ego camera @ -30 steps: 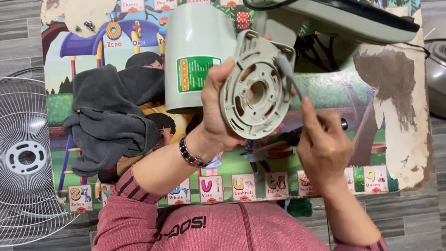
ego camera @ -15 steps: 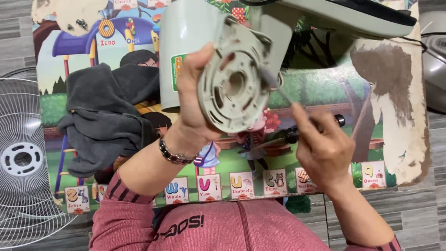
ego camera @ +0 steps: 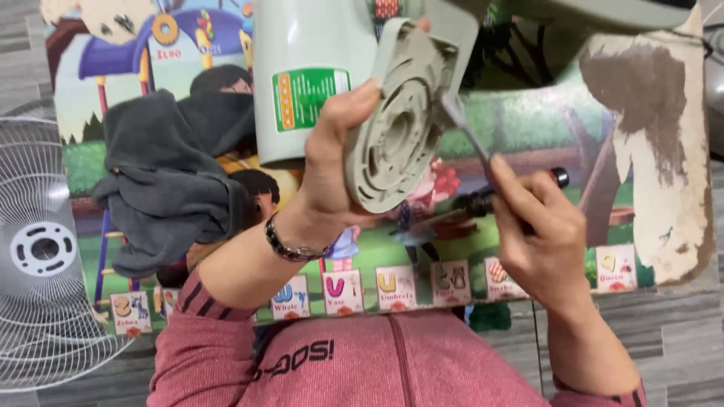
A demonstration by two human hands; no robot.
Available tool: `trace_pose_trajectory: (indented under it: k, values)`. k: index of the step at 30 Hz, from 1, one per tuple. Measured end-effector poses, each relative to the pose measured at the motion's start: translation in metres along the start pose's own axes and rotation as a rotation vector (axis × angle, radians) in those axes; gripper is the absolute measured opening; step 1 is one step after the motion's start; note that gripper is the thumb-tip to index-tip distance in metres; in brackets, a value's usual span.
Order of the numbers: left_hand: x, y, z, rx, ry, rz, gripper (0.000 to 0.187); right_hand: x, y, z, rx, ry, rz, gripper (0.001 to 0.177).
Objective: Disassembling a fan motor and cleaning the internal plastic components using a screwdriver and a toothbrush
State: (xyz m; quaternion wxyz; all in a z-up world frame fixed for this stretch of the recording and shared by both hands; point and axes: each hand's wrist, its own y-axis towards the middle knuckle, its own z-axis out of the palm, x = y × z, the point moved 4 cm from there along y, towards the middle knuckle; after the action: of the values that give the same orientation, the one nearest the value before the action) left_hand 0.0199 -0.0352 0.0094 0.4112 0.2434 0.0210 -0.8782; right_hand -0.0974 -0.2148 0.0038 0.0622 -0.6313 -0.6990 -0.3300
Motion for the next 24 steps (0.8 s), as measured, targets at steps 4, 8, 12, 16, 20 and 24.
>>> trace_pose_trajectory:
  k: [4, 8, 12, 16, 20, 24]
  values:
    - [0.004, -0.001, -0.001, -0.004, -0.073, -0.010, 0.067, -0.008, 0.002, -0.003, 0.001, 0.079, 0.083, 0.048]
    - [-0.013, 0.000, -0.001, -0.090, 0.027, 0.024, 0.076, -0.010, 0.005, -0.009, 0.121, 0.231, 0.154, 0.046]
    - [-0.003, -0.006, 0.008, -0.040, -0.085, -0.068, 0.075, -0.001, 0.009, -0.012, -0.029, -0.023, 0.050, 0.046]
    - [-0.003, 0.001, -0.006, -0.039, -0.070, -0.008, 0.062, -0.009, 0.013, -0.013, 0.057, 0.192, 0.142, 0.046]
    - [0.000, 0.001, 0.001, -0.044, 0.002, -0.029, 0.082, -0.005, 0.013, -0.006, 0.079, 0.102, 0.035, 0.045]
    - [-0.002, 0.006, 0.005, -0.128, -0.001, -0.024, 0.091, -0.022, 0.010, -0.016, 0.188, 0.176, 0.126, 0.036]
